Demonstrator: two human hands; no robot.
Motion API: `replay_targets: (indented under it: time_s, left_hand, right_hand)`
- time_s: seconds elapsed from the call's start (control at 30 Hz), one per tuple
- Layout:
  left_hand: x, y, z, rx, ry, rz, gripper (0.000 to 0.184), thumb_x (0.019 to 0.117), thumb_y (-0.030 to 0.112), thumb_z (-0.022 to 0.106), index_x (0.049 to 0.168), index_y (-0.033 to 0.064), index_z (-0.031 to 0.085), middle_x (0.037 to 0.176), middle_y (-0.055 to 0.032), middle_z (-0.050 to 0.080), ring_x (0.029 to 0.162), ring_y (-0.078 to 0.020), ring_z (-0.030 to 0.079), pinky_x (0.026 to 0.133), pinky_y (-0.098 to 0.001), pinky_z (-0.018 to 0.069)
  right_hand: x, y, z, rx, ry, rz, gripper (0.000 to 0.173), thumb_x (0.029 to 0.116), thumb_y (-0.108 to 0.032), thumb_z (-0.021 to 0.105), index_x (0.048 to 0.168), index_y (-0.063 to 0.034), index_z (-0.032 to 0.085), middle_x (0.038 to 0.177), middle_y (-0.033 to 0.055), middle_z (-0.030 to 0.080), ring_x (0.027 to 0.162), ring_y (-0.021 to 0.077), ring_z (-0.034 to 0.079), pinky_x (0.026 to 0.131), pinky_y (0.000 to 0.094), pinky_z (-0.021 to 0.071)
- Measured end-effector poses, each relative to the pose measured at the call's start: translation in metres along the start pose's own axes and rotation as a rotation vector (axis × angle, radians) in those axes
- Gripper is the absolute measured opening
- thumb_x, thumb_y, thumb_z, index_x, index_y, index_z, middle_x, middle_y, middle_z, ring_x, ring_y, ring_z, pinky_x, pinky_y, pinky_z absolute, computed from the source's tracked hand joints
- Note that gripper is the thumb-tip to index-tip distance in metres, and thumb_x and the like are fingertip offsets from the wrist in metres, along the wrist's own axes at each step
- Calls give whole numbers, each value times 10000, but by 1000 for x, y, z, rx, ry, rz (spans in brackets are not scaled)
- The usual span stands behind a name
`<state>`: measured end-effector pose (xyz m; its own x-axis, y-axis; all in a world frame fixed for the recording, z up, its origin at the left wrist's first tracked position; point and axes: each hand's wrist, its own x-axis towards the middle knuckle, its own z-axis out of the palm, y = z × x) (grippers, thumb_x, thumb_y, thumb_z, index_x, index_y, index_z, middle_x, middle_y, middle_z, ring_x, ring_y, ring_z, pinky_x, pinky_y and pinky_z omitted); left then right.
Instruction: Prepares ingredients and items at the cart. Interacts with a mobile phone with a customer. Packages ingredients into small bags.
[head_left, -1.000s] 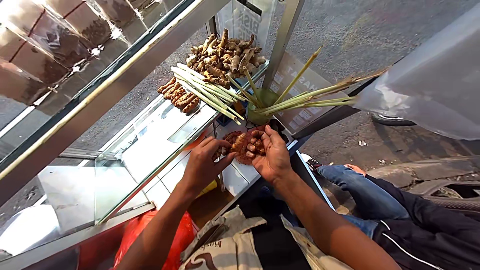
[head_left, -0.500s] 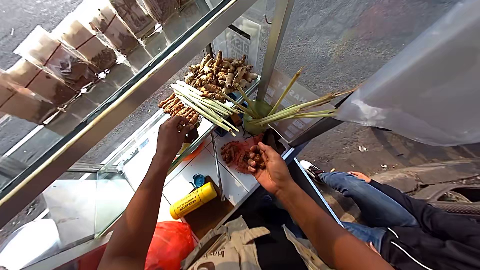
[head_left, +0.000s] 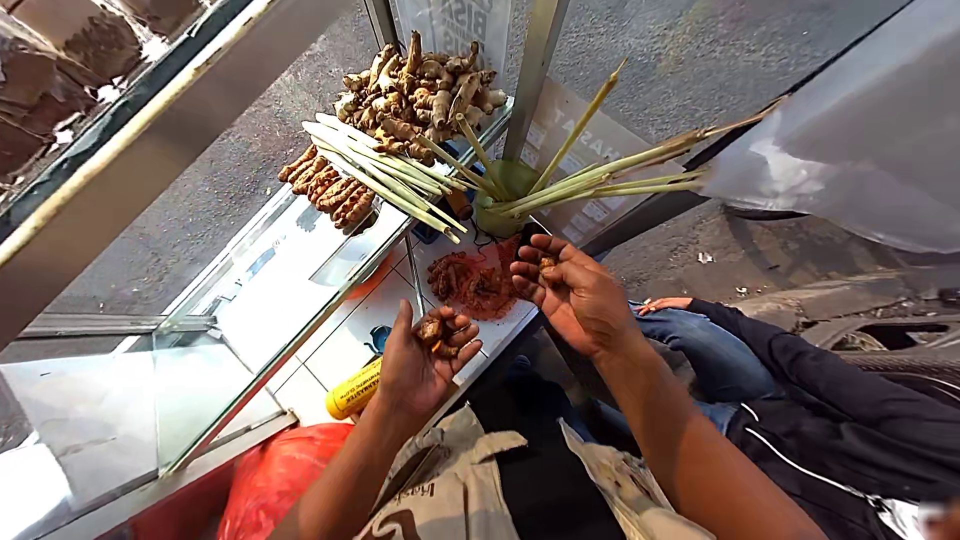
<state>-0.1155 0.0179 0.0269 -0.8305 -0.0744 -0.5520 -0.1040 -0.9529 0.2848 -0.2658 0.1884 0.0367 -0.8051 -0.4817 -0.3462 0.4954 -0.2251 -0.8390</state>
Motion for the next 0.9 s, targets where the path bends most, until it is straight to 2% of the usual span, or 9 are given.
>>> replay_targets:
  time_s: [0.17, 0.3, 0.37, 0.43, 0.5, 0.57, 0.7, 0.83, 0.9]
  left_hand:
    - [15, -16, -8, -139, -14, -63, 768, 1077, 576, 123, 1318, 5, 577, 1285, -235, 661, 1207, -389, 650, 1011, -543, 536]
    - [16, -20, -6, -226, -19, -126, 636, 1074, 544, 246, 1234, 58, 624, 1075, -171, 695, 993, -306, 707, 872, -470, 596]
    - [15, -20, -9, -274, -46, -143, 563, 1075, 496, 301, 1214, 58, 628, 1097, -185, 697, 999, -310, 716, 844, -444, 608]
    - [15, -18, -10, -197, 46, -114, 437, 1087, 388, 353, 1013, 61, 634, 924, -138, 697, 742, -220, 719, 630, -326, 621]
    - [18, -14, -15, 36, 80, -8, 367, 1110, 264, 338, 888, 82, 568, 832, -67, 649, 558, -88, 594, 488, -186, 513]
    - [27, -6, -26, 452, 83, 188, 291, 1099, 159, 385, 912, 62, 585, 826, -40, 634, 545, -38, 518, 491, -151, 446]
    - [61, 16, -46, 1245, 166, 557, 201, 987, 255, 685, 1114, 100, 672, 884, 3, 654, 691, -70, 576, 641, -260, 496]
    - [98, 21, -43, 1582, 208, 486, 683, 836, 422, 845, 1372, 88, 586, 1061, -118, 697, 912, -241, 659, 845, -489, 549]
    - [103, 18, -41, 1680, 207, 427, 554, 887, 397, 804, 1314, 83, 643, 1090, -134, 712, 975, -277, 685, 892, -533, 546]
  right_hand:
    - [-13, 13, 10, -769, -211, -473, 525, 980, -28, 539, 1485, -16, 395, 1441, 127, 570, 1274, 168, 613, 1023, 342, 562]
    - [-20, 35, 22, -1128, -482, -574, 578, 1021, -223, 581, 1536, -53, 378, 1468, 94, 560, 1182, 143, 639, 996, 334, 546]
    - [-19, 37, 23, -1141, -551, -571, 610, 1033, -323, 596, 1547, -68, 389, 1436, 82, 572, 1231, 164, 613, 1114, 406, 475]
    - [-10, 33, 16, -1095, -468, -624, 529, 1026, -260, 592, 1501, -56, 477, 1430, 105, 581, 1307, 188, 569, 1121, 381, 464]
    - [2, 22, 4, -1097, -324, -634, 420, 1013, -163, 572, 1415, -43, 554, 1385, 127, 597, 1261, 186, 601, 1055, 348, 521]
    - [13, 12, -8, -1162, -216, -568, 315, 987, -86, 556, 1290, -38, 627, 1251, 132, 638, 1080, 185, 667, 923, 358, 581]
    - [28, 17, -13, -1292, -281, -419, 176, 979, -68, 583, 1104, -58, 707, 1058, 106, 684, 924, 209, 682, 826, 429, 585]
    - [44, 49, -8, -1305, -396, -343, 193, 981, -17, 552, 1076, -37, 719, 1107, 133, 684, 1026, 259, 673, 919, 464, 562]
    - [50, 60, -7, -1353, -431, -318, 225, 992, -15, 526, 1109, -25, 718, 1108, 152, 695, 1057, 282, 677, 949, 474, 551]
